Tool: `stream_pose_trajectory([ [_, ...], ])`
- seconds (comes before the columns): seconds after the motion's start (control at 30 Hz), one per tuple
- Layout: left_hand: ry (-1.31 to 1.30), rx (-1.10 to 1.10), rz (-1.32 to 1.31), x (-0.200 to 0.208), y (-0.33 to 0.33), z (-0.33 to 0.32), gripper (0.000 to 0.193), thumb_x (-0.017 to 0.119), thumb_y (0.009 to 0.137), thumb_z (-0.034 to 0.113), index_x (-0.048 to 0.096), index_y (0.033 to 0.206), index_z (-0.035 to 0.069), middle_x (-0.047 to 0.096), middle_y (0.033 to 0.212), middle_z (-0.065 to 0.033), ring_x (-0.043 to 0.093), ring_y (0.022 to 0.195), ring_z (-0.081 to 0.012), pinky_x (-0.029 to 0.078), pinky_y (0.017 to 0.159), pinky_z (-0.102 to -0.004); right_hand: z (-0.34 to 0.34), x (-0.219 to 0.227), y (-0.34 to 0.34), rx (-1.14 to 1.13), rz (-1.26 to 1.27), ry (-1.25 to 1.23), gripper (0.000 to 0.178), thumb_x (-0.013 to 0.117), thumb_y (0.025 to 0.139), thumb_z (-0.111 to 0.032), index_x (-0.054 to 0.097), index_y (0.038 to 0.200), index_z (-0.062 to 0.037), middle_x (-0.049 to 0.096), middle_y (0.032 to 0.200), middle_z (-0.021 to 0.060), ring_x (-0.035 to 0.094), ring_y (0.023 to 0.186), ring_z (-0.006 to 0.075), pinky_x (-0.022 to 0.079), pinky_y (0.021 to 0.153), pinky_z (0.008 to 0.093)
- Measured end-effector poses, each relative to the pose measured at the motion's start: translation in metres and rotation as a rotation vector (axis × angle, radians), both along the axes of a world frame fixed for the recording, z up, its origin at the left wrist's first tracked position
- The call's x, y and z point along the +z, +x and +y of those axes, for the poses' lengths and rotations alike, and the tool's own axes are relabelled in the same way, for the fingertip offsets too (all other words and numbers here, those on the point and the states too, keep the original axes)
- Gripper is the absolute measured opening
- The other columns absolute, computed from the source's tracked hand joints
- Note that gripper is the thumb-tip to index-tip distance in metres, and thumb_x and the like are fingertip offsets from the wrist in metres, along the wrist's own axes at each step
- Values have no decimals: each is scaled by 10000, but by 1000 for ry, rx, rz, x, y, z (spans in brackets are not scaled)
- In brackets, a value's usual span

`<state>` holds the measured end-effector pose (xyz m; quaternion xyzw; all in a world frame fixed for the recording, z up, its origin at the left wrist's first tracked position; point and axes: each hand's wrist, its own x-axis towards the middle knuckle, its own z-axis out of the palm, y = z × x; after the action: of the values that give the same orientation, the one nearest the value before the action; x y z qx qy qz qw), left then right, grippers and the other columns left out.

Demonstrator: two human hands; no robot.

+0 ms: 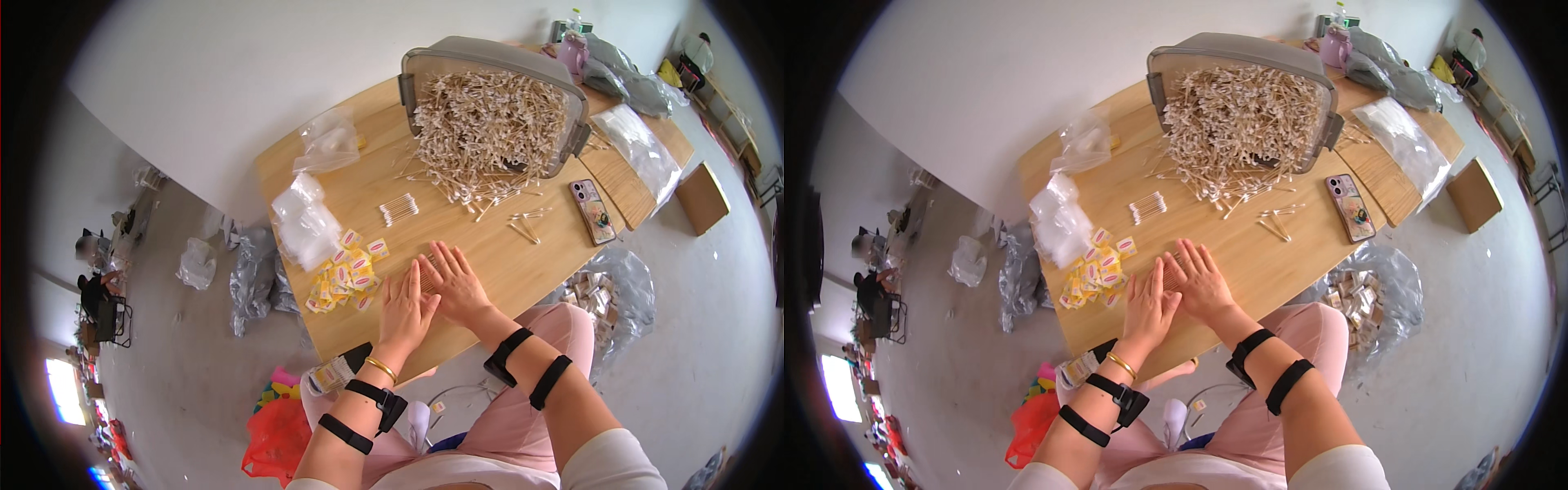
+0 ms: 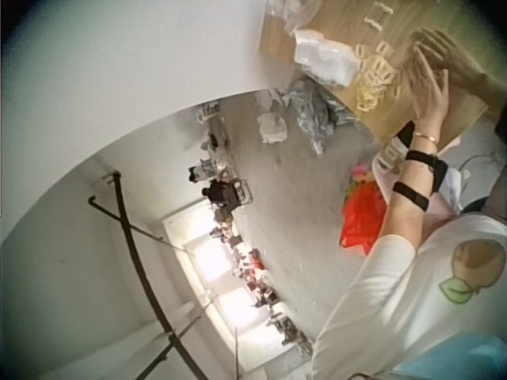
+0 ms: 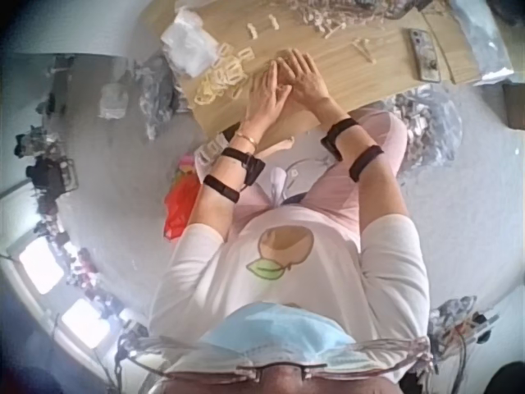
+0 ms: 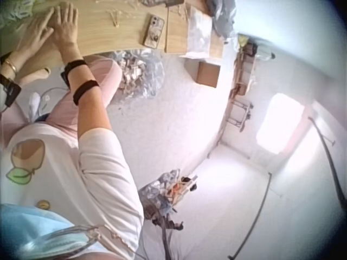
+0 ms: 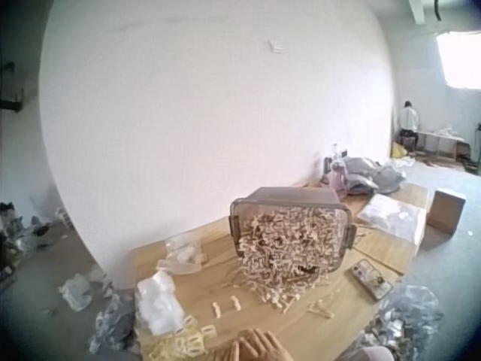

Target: Organize cotton swabs into groups and package them into small plastic bags.

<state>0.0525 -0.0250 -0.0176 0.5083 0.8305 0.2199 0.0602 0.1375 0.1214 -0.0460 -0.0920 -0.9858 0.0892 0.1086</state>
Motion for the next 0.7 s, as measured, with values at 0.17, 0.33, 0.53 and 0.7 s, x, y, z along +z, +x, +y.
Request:
stream_pose_trajectory([
  [0.17, 115, 92, 48, 23, 6, -42, 738, 453, 1059, 433, 208, 1591, -16, 427, 1552, -202, 388, 1449, -356, 165, 1229, -575, -1, 2, 4, -48, -21, -39, 742, 480, 1009, -532, 323, 1593, -102, 219, 1677, 175, 151, 1572, 299, 105, 1279, 478],
  [0.33, 99, 364, 20, 45, 3, -135, 592, 471, 1059, 344, 344, 1545, 30, 438, 1536, -180, 380, 1449, -350, 158, 1224, -591, -9, -2, 7, -53, -23, 7, 747, 471, 1011, -549, 325, 1593, -105, 224, 1677, 170, 161, 1570, 300, 111, 1276, 488],
  [0.53, 60, 415, -7, 50, 26, -170, 524, 483, 1054, 341, 436, 1476, 33, 451, 1521, -176, 382, 1448, -357, 155, 1220, -604, -61, 1, 27, -12, -21, -46, 778, 516, 989, -546, 321, 1592, -94, 221, 1675, 187, 187, 1561, 328, 137, 1269, 505],
  [0.7, 68, 266, -28, 26, 41, -140, 521, 478, 1058, 332, 446, 1478, 23, 448, 1527, -170, 388, 1450, -345, 168, 1230, -571, -114, 3, 36, -6, -19, -98, 801, 562, 966, -505, 303, 1597, -83, 213, 1671, 216, 181, 1563, 347, 139, 1263, 526],
])
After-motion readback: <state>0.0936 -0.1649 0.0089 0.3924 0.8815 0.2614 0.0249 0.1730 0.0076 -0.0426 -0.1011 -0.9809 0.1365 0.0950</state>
